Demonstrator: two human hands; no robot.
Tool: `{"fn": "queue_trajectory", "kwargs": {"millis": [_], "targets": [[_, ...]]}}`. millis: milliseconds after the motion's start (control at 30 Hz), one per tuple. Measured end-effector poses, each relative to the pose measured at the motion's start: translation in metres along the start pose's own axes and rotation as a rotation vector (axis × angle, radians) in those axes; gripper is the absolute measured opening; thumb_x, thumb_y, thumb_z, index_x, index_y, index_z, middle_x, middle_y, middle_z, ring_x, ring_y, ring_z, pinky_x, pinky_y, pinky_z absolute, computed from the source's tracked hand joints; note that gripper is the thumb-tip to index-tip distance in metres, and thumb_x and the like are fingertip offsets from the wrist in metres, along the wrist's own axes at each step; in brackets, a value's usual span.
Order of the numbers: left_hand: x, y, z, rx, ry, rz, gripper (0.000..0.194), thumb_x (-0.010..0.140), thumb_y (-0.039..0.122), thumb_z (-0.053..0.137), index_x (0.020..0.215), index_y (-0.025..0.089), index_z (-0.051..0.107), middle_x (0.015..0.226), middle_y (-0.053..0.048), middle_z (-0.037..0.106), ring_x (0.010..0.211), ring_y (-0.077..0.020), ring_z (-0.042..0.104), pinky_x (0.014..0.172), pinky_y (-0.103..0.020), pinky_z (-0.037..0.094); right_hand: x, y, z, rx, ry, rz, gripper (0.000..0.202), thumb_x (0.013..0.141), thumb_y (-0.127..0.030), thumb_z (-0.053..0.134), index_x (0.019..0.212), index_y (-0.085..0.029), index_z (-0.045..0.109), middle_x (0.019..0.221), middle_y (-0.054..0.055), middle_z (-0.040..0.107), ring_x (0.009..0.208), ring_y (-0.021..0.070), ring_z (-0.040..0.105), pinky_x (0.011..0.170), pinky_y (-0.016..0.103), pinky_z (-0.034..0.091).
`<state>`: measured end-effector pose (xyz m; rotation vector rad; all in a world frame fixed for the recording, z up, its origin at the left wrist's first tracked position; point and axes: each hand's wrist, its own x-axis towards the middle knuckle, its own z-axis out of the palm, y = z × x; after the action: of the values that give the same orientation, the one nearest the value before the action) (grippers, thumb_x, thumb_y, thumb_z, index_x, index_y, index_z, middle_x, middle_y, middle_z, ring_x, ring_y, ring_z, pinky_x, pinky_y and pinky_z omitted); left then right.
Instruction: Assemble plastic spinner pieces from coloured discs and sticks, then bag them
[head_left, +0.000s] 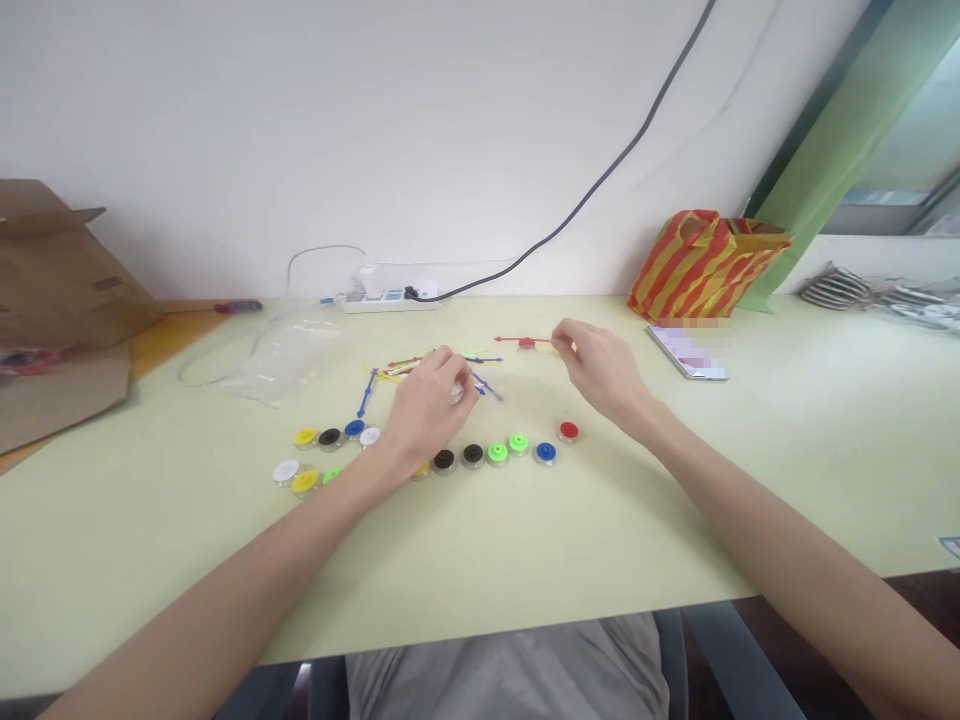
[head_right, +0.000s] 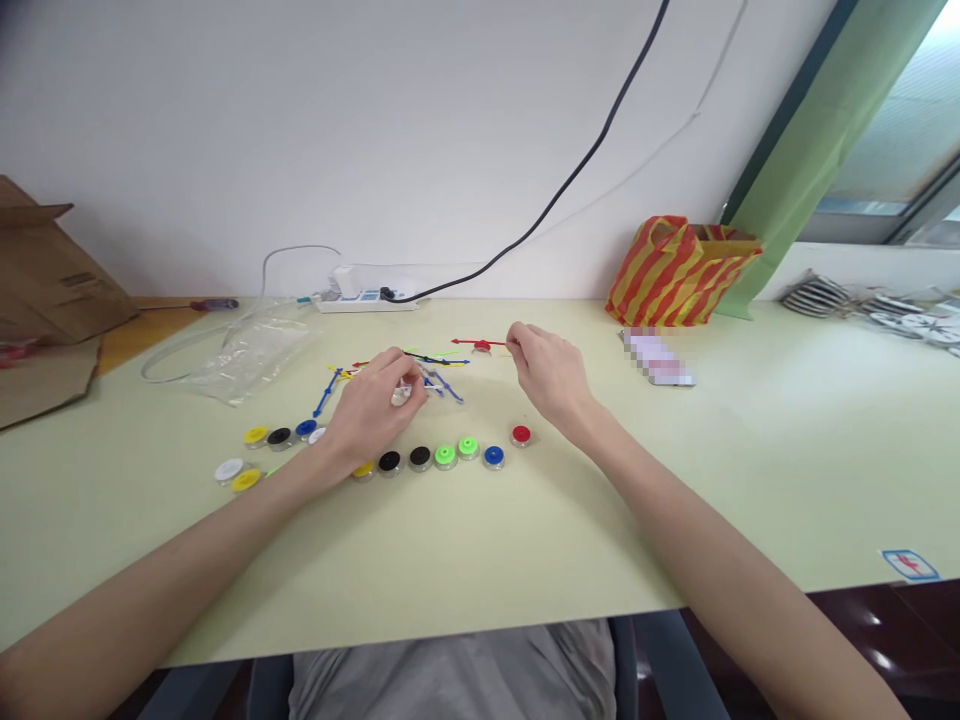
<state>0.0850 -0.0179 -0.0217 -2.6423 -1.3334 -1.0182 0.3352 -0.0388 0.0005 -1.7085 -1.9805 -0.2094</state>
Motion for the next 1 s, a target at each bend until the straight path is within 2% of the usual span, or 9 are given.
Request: {"fn": "queue_trajectory", "kwargs": {"millis": [133, 233, 367, 567, 867, 1000], "targets": [[0.0, -0.002, 0.0, -0.017, 0.022, -0.036, 0.014, 0.092, 0.016, 0.052, 0.08, 0.022, 0.048, 0.088, -0.003, 0.058, 0.084, -0.0208, 0.057, 0.074, -0.034, 0.044, -0.004, -0.008, -0.001, 0.116, 0.001, -0.11, 0.025, 0.1, -0.014, 0.036, 0.096, -0.022, 0.059, 0.092, 0.004, 0.068, 0.072, 0.0176, 0.054, 0.065, 0.028, 0.032], [0.0, -0.002, 0.001, -0.028, 0.022, -0.025, 0.013, 0.091, 0.014, 0.052, 0.081, 0.022, 0.048, 0.088, -0.002, 0.058, 0.083, -0.0198, 0.057, 0.074, -0.033, 0.044, -0.004, -0.009, 0.004, 0.081, -0.027, -0.146, 0.024, 0.1, -0.014, 0.038, 0.093, -0.021, 0.06, 0.092, 0.003, 0.068, 0.07, 0.0168, 0.053, 0.064, 0.028, 0.03], [-0.001, 0.002, 0.0, -0.034, 0.0, 0.024, 0.013, 0.092, 0.013, 0.05, 0.082, 0.021, 0.048, 0.091, -0.003, 0.058, 0.084, -0.0195, 0.057, 0.075, -0.032, 0.044, -0.005, -0.011, 0.016, 0.027, -0.056, -0.179, 0.024, 0.105, -0.022, 0.04, 0.096, -0.022, 0.063, 0.094, 0.003, 0.07, 0.075, 0.0175, 0.058, 0.063, 0.029, 0.028], [-0.003, 0.01, -0.001, -0.12, -0.091, 0.089, 0.013, 0.096, 0.016, 0.048, 0.084, 0.021, 0.049, 0.093, -0.003, 0.057, 0.079, -0.0175, 0.056, 0.072, -0.031, 0.043, -0.016, -0.03, 0.027, 0.003, -0.053, -0.205, 0.024, 0.105, -0.025, 0.043, 0.095, -0.021, 0.065, 0.093, 0.002, 0.073, 0.075, 0.0165, 0.062, 0.062, 0.029, 0.028], [-0.008, 0.017, 0.0, -0.261, -0.094, 0.257, 0.013, 0.099, 0.017, 0.047, 0.087, 0.021, 0.05, 0.09, -0.003, 0.057, 0.084, -0.0174, 0.056, 0.077, -0.03, 0.044, -0.024, -0.046, 0.041, -0.183, -0.101, -0.28, 0.029, 0.1, -0.017, 0.045, 0.088, -0.019, 0.07, 0.081, 0.005, 0.074, 0.071, 0.0171, 0.064, 0.057, 0.033, 0.018], [-0.007, 0.014, -0.001, -0.238, -0.053, 0.208, 0.013, 0.096, 0.015, 0.049, 0.085, 0.021, 0.05, 0.086, -0.001, 0.058, 0.079, -0.0166, 0.055, 0.073, -0.03, 0.043, -0.021, -0.043, 0.038, -0.102, -0.128, -0.345, 0.033, 0.103, -0.026, 0.044, 0.091, -0.02, 0.074, 0.075, 0.003, 0.074, 0.062, 0.0146, 0.06, 0.056, 0.032, 0.019]]}}
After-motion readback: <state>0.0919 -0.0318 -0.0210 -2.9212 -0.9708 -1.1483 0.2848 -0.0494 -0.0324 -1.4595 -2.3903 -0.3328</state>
